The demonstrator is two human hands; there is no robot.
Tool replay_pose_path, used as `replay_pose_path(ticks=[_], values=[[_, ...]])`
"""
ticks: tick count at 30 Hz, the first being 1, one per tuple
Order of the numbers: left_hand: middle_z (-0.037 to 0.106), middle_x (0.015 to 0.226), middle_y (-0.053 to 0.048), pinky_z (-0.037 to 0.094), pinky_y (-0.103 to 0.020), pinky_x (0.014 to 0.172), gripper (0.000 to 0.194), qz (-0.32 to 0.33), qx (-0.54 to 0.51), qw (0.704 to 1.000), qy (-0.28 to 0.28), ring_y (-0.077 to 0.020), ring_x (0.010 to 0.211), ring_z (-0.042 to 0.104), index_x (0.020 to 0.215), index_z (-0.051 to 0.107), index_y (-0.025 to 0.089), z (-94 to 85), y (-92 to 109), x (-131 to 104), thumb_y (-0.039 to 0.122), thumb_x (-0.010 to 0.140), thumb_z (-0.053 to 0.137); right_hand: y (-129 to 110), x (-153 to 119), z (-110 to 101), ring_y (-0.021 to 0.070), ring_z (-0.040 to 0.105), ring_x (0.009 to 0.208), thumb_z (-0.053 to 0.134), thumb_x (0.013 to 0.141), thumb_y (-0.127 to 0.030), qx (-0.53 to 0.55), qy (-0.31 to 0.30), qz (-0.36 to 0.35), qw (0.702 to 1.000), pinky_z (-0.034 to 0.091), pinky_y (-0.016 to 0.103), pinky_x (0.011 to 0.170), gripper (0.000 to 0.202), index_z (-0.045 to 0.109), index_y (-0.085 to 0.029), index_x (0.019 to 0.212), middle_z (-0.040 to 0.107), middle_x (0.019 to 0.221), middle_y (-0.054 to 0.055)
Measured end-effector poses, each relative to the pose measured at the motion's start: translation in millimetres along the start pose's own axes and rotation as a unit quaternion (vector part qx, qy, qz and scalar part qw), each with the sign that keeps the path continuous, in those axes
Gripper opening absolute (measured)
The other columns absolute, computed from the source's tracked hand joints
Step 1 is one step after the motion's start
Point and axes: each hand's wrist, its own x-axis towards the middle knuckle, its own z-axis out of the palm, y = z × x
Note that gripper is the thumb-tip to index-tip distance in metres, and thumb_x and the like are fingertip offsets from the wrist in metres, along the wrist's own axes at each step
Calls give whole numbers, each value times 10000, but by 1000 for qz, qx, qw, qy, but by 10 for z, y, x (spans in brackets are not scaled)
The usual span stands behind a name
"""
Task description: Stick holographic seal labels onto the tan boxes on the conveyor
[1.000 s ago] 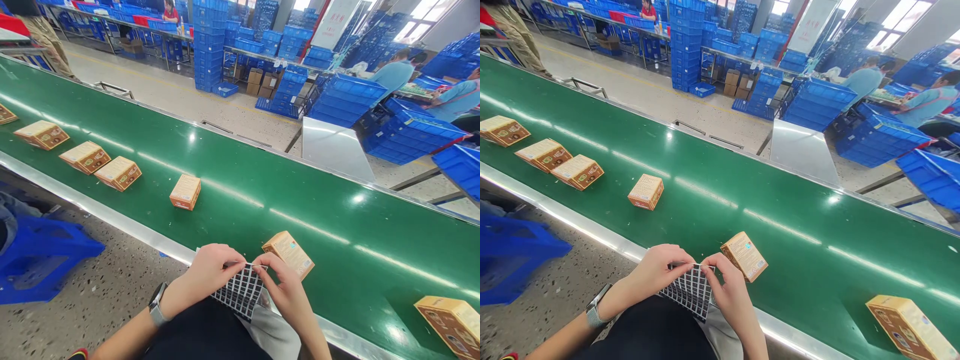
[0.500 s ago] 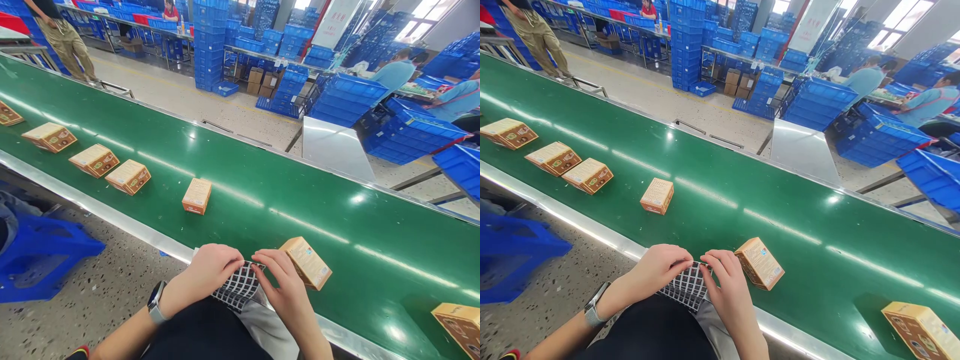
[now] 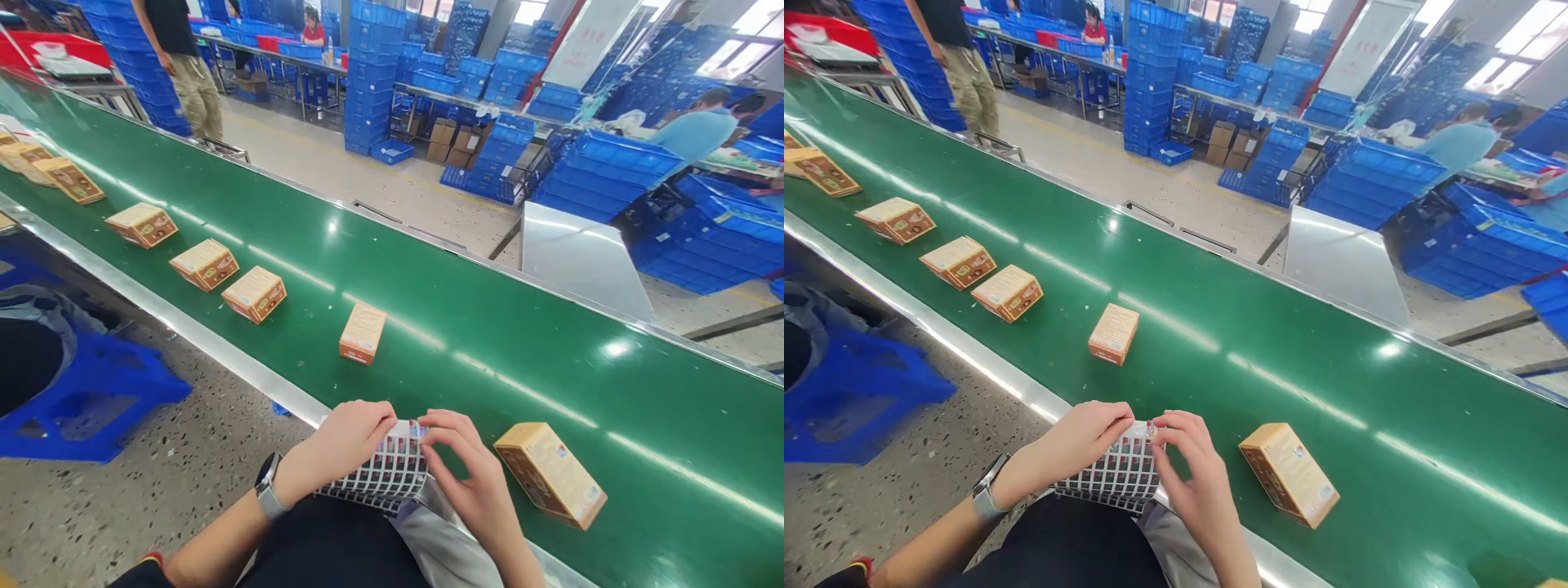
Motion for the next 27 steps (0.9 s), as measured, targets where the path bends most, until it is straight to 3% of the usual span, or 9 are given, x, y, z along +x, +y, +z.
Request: replay_pose_path(ticks=[3,6,9,12,16,20,22,25,27], values=[[667,748,-10,441,-269,654,266,15,20,1000,9,-188,723,623,805,615,189,-74,-109,-29,173,993,428,297,131,45,234,698,975,600,952,-397,110,45,142,983,571,366,842,161,654,-250,914,741,1030,81],[685,825,-20,476,-314,850,236,58,37,998,6,-193,846,636,751,592,185,-130,-184,-60,121,959,498,659,446,236,287,656,1125,648,865,-561,190,67,219,955,552,435,914,428,611,-250,1157,701,1193,133],[715,1082,-60,463,-349,992,197,85,47,995,13,-217,1079,632,770,605,179,-134,-216,-93,94,940,551,927,853,525,319,535,1302,690,762,-646,210,32,232,949,483,506,1019,818,400,-275,1430,578,1380,163],[614,1392,-87,394,-393,1139,172,112,40,993,25,-256,1385,467,798,631,174,-101,-226,-135,100,942,573,1055,1159,757,325,487,1348,740,690,-632,214,-8,225,951,425,534,1076,1046,233,-274,1533,513,1433,172],[436,1563,-78,277,-511,1228,196,128,43,990,44,-286,1508,269,825,662,168,-59,-249,-176,106,962,536,1071,1222,790,289,646,1135,800,642,-516,233,-95,201,947,481,511,1021,1007,344,-241,1497,626,1280,126],[417,1577,-34,281,-534,1230,229,135,57,989,37,-296,1500,285,764,648,170,-11,-301,-182,74,943,542,1003,1031,621,244,685,1063,779,715,-428,250,-197,172,932,513,492,988,916,356,-233,1504,644,1286,113],[439,1564,-35,318,-496,1223,225,141,56,988,32,-286,1481,333,757,645,170,25,-321,-174,52,926,553,952,923,557,258,668,1115,805,696,-434,271,-158,199,928,512,492,994,862,443,-237,1453,648,1308,120],[497,1522,-54,355,-449,1212,234,155,54,985,49,-271,1461,377,767,648,163,73,-317,-158,43,934,535,856,768,523,294,636,1176,816,662,-528,292,1,275,916,519,474,989,644,645,-211,1197,683,1264,130],[518,1505,-67,376,-432,1200,231,163,51,984,53,-268,1452,394,770,645,155,91,-292,-148,52,943,531,779,664,525,294,663,1119,750,726,-595,285,62,308,906,541,454,950,518,688,-193,1048,718,1186,134]])
